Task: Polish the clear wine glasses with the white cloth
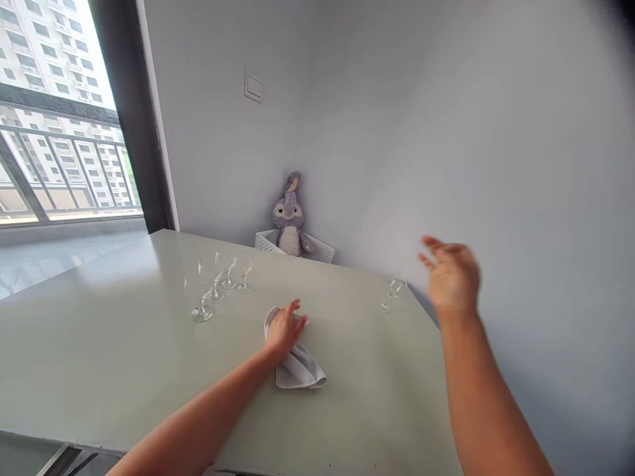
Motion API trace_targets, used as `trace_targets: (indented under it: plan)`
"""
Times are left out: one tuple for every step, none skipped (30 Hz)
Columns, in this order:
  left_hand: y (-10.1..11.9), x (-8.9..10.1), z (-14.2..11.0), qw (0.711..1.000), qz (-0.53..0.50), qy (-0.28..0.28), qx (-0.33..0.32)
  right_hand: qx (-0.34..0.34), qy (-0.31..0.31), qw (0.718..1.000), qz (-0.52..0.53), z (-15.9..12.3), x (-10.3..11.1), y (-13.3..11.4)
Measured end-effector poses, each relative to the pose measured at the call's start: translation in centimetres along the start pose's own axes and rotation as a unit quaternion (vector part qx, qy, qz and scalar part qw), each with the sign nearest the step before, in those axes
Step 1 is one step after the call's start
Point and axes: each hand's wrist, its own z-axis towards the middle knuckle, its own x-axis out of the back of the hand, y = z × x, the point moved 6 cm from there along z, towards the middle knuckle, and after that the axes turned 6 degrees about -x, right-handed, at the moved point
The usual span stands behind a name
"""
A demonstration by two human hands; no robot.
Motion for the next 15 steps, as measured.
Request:
trace_targets:
  plan:
    - [-0.7,0.9,0.2,0.996,-0.042,0.073,0.035,-0.071,-0.033,0.996,-0.038,-0.8,-0.9,3.2]
    - [-1.5,2.0,0.4,0.983,-0.079,0.150,0.070,-0.128,-0.083,0.986,-0.071,-2.3,-2.2,6.4]
    - [-2.5,3.0,0.4,0.963,-0.112,0.218,0.107,-0.166,-0.134,0.972,-0.101,-4.1,-3.6,9.2]
    - [-3.5,4.0,0.5,0.942,-0.137,0.271,0.145,-0.187,-0.177,0.958,-0.130,-6.3,-5.0,11.5]
    - [-4.5,4.7,0.5,0.921,-0.155,0.308,0.182,-0.193,-0.221,0.943,-0.159,-8.6,-6.5,13.2]
    - [-5.5,5.4,0.6,0.903,-0.169,0.330,0.217,-0.183,-0.262,0.929,-0.187,-10.9,-8.1,14.4]
    - [-6.3,6.0,0.7,0.891,-0.177,0.342,0.241,-0.154,-0.297,0.918,-0.214,-13.2,-9.5,15.0]
    - [-7.0,6.4,0.9,0.884,-0.182,0.347,0.255,-0.115,-0.332,0.906,-0.238,-15.3,-10.8,15.2]
    - [-7.5,6.8,1.1,0.882,-0.183,0.347,0.261,-0.077,-0.376,0.886,-0.262,-17.3,-12.1,15.3]
    - [-7.8,7.1,1.3,0.883,-0.182,0.346,0.260,-0.043,-0.423,0.858,-0.289,-19.3,-13.1,15.3]
    - [-8.0,7.3,1.5,0.884,-0.180,0.344,0.259,-0.014,-0.457,0.828,-0.324,-20.9,-13.7,15.4]
    - [-8.1,7.4,1.7,0.887,-0.178,0.340,0.258,0.011,-0.478,0.800,-0.362,-22.2,-14.0,15.7]
    - [-8.2,7.4,2.0,0.889,-0.174,0.335,0.258,0.026,-0.488,0.776,-0.400,-23.0,-14.0,16.0]
    - [-8.3,7.4,2.4,0.892,-0.169,0.328,0.260,0.032,-0.485,0.758,-0.435,-23.5,-13.8,16.5]
    - [-8.4,7.4,2.8,0.895,-0.163,0.322,0.263,0.030,-0.475,0.747,-0.464,-23.7,-13.4,17.0]
